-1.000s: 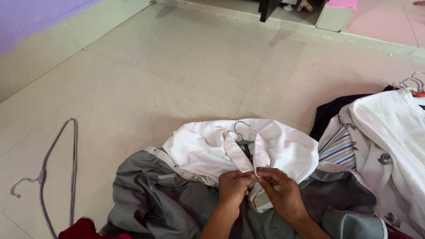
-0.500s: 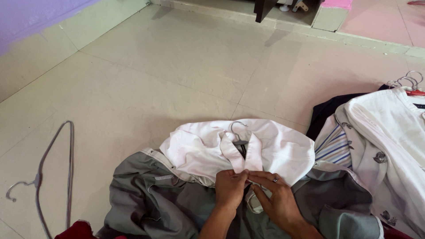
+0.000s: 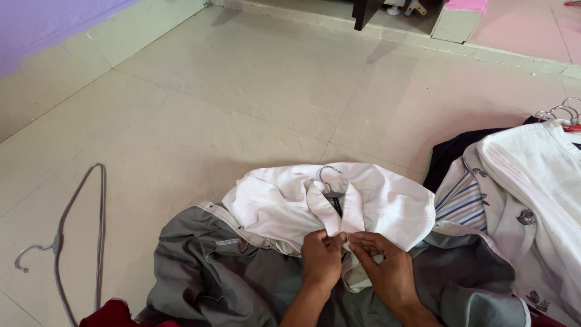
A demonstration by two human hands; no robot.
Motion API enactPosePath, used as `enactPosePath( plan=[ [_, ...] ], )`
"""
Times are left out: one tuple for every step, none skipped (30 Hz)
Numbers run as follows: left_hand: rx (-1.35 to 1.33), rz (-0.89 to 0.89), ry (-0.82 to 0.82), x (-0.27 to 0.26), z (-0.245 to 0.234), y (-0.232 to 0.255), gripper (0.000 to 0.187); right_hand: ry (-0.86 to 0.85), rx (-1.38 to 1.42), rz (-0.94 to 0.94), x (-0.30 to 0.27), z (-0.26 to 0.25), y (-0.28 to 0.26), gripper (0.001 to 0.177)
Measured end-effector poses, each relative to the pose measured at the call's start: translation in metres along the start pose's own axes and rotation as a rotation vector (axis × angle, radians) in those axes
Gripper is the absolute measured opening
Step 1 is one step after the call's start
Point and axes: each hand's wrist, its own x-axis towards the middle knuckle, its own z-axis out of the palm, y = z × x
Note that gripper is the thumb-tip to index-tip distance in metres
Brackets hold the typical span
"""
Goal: The person buttons a white shirt while sitting on the floor. They then lift the shirt on a hanger to display it, place it down, and pick up a pair of white shorts to display them as well.
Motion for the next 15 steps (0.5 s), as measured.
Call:
enactPosePath(
  plan=[
    [0.006, -0.005, -0.004, 0.0, 0.0, -0.001, 0.024, 0.006, 0.016, -0.014, 0.001, 0.0, 0.0, 0.03],
    [0.012, -0.01, -0.009, 0.0, 0.0, -0.001, 0.025, 0.011, 0.032, -0.027, 0.001, 0.0, 0.001, 0.03],
    [0.019, -0.014, -0.014, 0.0, 0.0, -0.001, 0.027, 0.011, 0.031, -0.009, 0.001, 0.0, 0.001, 0.03],
    [0.015, -0.021, -0.018, 0.0, 0.0, 0.0, 0.024, 0.011, 0.03, 0.01, 0.001, -0.001, 0.002, 0.031],
    [0.011, -0.029, -0.021, 0.0, 0.0, 0.0, 0.022, 0.01, 0.03, 0.028, 0.001, -0.001, 0.003, 0.031],
    [0.008, -0.036, -0.025, -0.001, -0.001, 0.001, 0.02, 0.002, 0.067, 0.045, 0.002, -0.001, 0.003, 0.032],
    [0.013, -0.027, -0.031, -0.002, -0.002, 0.002, 0.021, -0.006, 0.104, 0.063, 0.004, -0.002, 0.004, 0.032],
    [0.017, -0.017, -0.038, -0.002, -0.003, 0.003, 0.023, -0.014, 0.141, 0.08, 0.005, -0.002, 0.005, 0.033],
    [0.022, -0.007, -0.044, -0.003, -0.003, 0.004, 0.024, -0.024, 0.154, 0.117, 0.006, -0.003, 0.007, 0.033],
    [0.021, 0.0, -0.046, -0.003, -0.003, 0.004, 0.023, -0.035, 0.167, 0.154, 0.007, -0.004, 0.008, 0.033],
    [0.021, 0.006, -0.047, -0.003, -0.003, 0.004, 0.022, -0.047, 0.181, 0.192, 0.008, -0.004, 0.01, 0.033],
    [0.02, 0.012, -0.048, -0.003, -0.004, 0.003, 0.022, -0.067, 0.238, 0.166, 0.008, -0.003, 0.012, 0.034],
    [0.05, 0.036, -0.046, -0.003, -0.003, 0.002, 0.017, -0.088, 0.295, 0.141, 0.009, -0.002, 0.014, 0.035],
    [0.08, 0.059, -0.045, -0.004, -0.003, 0.0, 0.012, -0.109, 0.353, 0.116, 0.009, -0.001, 0.016, 0.035],
    [0.11, 0.081, -0.043, -0.004, -0.002, -0.003, 0.009, -0.107, 0.267, 0.114, 0.009, 0.0, 0.017, 0.036]
  ],
)
